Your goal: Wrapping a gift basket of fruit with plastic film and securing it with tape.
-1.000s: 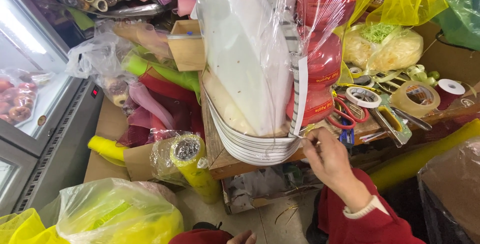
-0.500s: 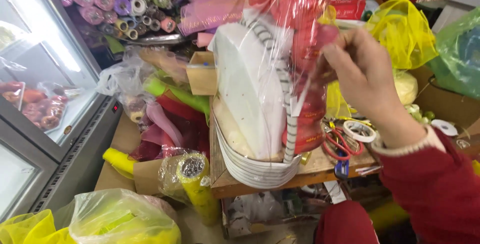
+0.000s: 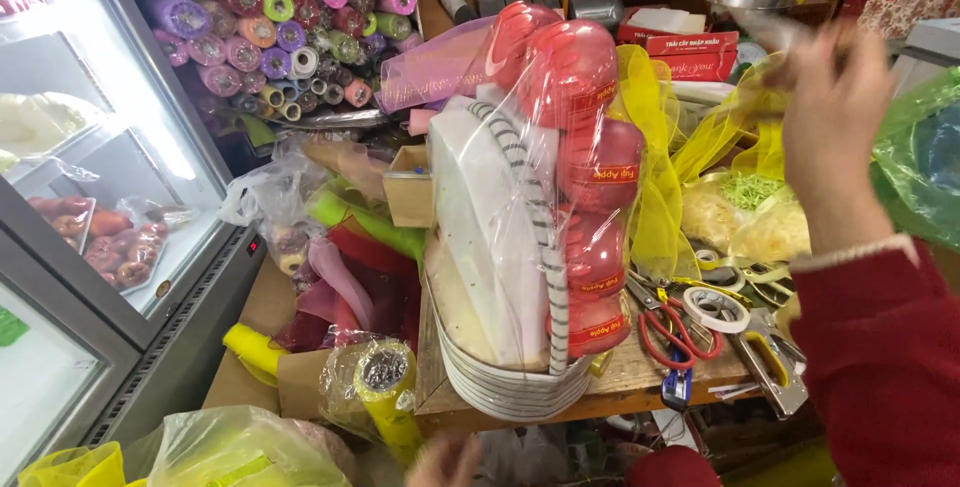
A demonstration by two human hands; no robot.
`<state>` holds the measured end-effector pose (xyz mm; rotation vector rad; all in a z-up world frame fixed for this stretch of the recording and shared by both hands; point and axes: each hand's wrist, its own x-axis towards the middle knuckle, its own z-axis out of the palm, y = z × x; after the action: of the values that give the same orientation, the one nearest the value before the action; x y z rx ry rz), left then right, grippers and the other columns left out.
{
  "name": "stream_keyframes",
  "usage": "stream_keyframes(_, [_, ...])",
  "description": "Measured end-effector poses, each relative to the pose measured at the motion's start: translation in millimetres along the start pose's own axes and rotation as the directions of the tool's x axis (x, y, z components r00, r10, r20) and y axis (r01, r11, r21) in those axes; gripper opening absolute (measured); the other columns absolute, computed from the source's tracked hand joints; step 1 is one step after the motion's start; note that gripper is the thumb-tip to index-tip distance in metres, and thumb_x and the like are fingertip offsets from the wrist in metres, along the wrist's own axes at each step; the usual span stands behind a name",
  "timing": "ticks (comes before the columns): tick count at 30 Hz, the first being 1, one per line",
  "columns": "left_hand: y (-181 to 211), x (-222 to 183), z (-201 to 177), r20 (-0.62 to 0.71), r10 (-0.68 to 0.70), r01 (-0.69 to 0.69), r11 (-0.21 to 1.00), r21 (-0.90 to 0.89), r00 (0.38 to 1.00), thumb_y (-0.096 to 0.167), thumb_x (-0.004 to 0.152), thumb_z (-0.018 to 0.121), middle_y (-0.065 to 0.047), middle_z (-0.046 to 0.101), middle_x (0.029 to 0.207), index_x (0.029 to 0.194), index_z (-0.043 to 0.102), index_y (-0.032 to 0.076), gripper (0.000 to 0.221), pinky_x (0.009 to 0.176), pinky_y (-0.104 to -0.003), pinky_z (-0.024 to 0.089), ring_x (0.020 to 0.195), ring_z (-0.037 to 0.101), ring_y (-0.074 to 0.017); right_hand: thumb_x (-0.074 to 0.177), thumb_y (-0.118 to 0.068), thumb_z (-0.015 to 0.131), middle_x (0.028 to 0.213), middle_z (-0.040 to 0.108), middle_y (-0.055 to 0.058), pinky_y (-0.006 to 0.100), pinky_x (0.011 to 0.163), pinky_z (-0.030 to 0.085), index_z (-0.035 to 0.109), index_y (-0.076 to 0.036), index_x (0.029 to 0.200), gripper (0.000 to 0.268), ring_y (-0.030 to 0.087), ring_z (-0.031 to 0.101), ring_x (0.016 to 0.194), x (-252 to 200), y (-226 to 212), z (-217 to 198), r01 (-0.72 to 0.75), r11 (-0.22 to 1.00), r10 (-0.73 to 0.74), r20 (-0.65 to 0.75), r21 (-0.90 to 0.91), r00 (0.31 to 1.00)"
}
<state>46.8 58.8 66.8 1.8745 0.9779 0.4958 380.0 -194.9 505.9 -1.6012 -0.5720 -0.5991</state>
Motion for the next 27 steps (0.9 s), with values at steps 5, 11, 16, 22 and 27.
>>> stream_keyframes(5, [251.8, 2.6, -85.3, -0.274, 0.536, -0.559, 0.829, -0.006, 0.798, 0.045, 0.086, 0.077, -0.005, 0.074, 0.111, 0.116, 0.072, 0.015, 0.043, 0.084, -0.037, 0.061, 0.099, 0.075, -0.02, 0.119, -0.044, 0.047, 0.087, 0.075, 0.01, 0.032, 0.07, 0.054, 0.076, -0.011, 0.116, 0.043, 0.021, 0.067, 0.073, -74.8, 104.6, -24.2, -0.078, 0.581, 0.477, 0.261, -0.81, 0.839])
stream_keyframes(11, [325.3, 42.3, -70.7, -0.377, 0.756, -0.762, 0.624, 0.171, 0.535, 0.048, 0.091, 0.077, -0.01, 0.06, 0.115, 0.112, 0.066, 0.013, 0.042, 0.076, -0.038, 0.059, 0.1, 0.063, -0.0253, 0.105, -0.012, 0.066, 0.111, 0.078, 0.011, 0.034, 0.087, 0.058, 0.075, -0.005, 0.117, 0.017, 0.023, 0.073, 0.098, -174.7, 19.3, 15.5, 0.495, 0.81, -0.433, 0.248, -0.315, 0.866])
stream_keyframes(16, [326.8, 8.2, -83.6, -0.48, 0.797, -0.765, 0.552, 0.331, 0.367, 0.021, 0.097, 0.076, -0.002, 0.065, 0.085, 0.086, 0.062, 0.013, 0.019, 0.071, -0.037, 0.046, 0.075, 0.06, -0.0212, 0.096, -0.009, 0.076, 0.104, 0.078, 0.008, 0.035, 0.086, 0.056, 0.077, -0.008, 0.115, 0.018, 0.024, 0.07, 0.097, -164.6, 5.5, 52.5, 0.633, 0.739, -0.602, 0.194, -0.232, 0.774])
stream_keyframes(22, [331.0, -34.7, -82.2, -0.443, 0.811, -0.793, 0.534, 0.294, 0.382, 0.025, 0.1, 0.071, -0.005, 0.061, 0.087, 0.09, 0.063, 0.012, 0.019, 0.061, -0.045, 0.05, 0.07, 0.063, -0.0296, 0.101, -0.002, 0.074, 0.11, 0.072, 0.007, 0.04, 0.085, 0.053, 0.074, -0.011, 0.128, 0.029, 0.029, 0.061, 0.094, -133.4, -37.2, 63.0, 0.767, 0.596, -0.724, 0.253, -0.238, 0.641])
stream_keyframes(27, [329.6, -40.3, -78.3, -0.478, 0.783, -0.802, 0.55, 0.234, 0.398, 0.021, 0.098, 0.074, -0.002, 0.058, 0.081, 0.086, 0.06, 0.012, 0.021, 0.057, -0.04, 0.047, 0.069, 0.056, -0.0223, 0.099, -0.004, 0.076, 0.104, 0.074, 0.006, 0.039, 0.084, 0.051, 0.074, -0.009, 0.113, 0.015, 0.027, 0.064, 0.093, -128.2, -44.3, 56.7, 0.775, 0.608, -0.732, 0.257, -0.174, 0.631])
